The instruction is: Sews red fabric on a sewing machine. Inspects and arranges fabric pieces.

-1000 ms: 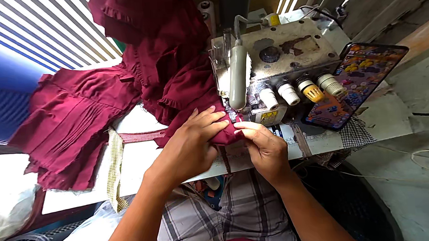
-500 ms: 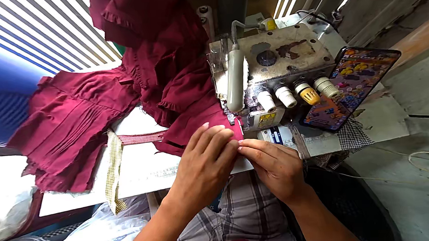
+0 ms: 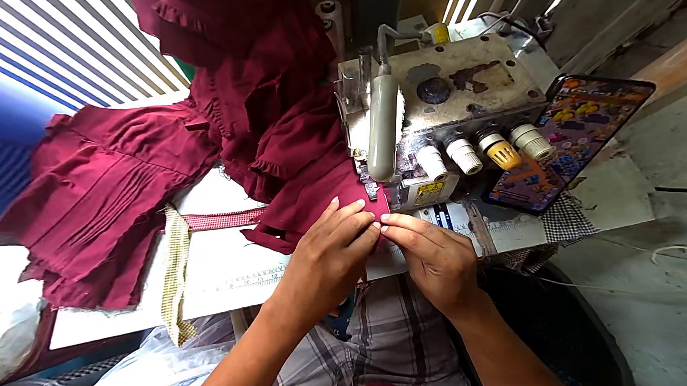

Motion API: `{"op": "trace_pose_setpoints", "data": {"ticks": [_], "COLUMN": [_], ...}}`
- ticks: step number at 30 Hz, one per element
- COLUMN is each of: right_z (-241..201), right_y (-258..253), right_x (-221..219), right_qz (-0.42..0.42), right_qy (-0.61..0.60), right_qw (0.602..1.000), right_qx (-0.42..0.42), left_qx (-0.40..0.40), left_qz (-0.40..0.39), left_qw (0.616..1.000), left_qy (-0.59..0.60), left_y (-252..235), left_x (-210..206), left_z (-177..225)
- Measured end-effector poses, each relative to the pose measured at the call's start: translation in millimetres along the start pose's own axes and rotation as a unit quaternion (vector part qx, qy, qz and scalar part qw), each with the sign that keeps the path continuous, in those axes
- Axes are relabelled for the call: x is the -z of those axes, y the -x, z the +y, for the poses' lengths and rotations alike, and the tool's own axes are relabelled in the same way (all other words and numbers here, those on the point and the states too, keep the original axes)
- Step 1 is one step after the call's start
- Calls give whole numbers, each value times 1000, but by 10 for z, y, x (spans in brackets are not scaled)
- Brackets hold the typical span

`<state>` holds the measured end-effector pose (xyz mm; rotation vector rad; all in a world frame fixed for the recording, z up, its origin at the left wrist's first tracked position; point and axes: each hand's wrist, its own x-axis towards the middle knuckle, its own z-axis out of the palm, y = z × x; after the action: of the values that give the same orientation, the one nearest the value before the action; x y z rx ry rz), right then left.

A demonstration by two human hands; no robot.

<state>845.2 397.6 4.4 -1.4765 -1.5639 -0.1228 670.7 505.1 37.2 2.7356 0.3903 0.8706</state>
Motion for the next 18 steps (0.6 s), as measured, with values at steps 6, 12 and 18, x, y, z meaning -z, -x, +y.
{"op": "trace_pose_setpoints", "data": {"ticks": [6,12,18], "right_z": [68,124,154], "right_y": [-59,-63,-107], "right_x": [-63,-73,-67], "right_qz": [10,10,-5], "right_qy": [6,33,55], "right_qw": [1000,999,998], "right_qx": [-3,-6,-5], "left_qx": [-8,-32,-33], "left_qz": [-50,-82,-96], "left_qw": [999,996,995], "left_qy": [16,13,8], "left_y": [-99,-203,-265], "left_x": [133,186,218], "left_z": [-156,-298,-378]}}
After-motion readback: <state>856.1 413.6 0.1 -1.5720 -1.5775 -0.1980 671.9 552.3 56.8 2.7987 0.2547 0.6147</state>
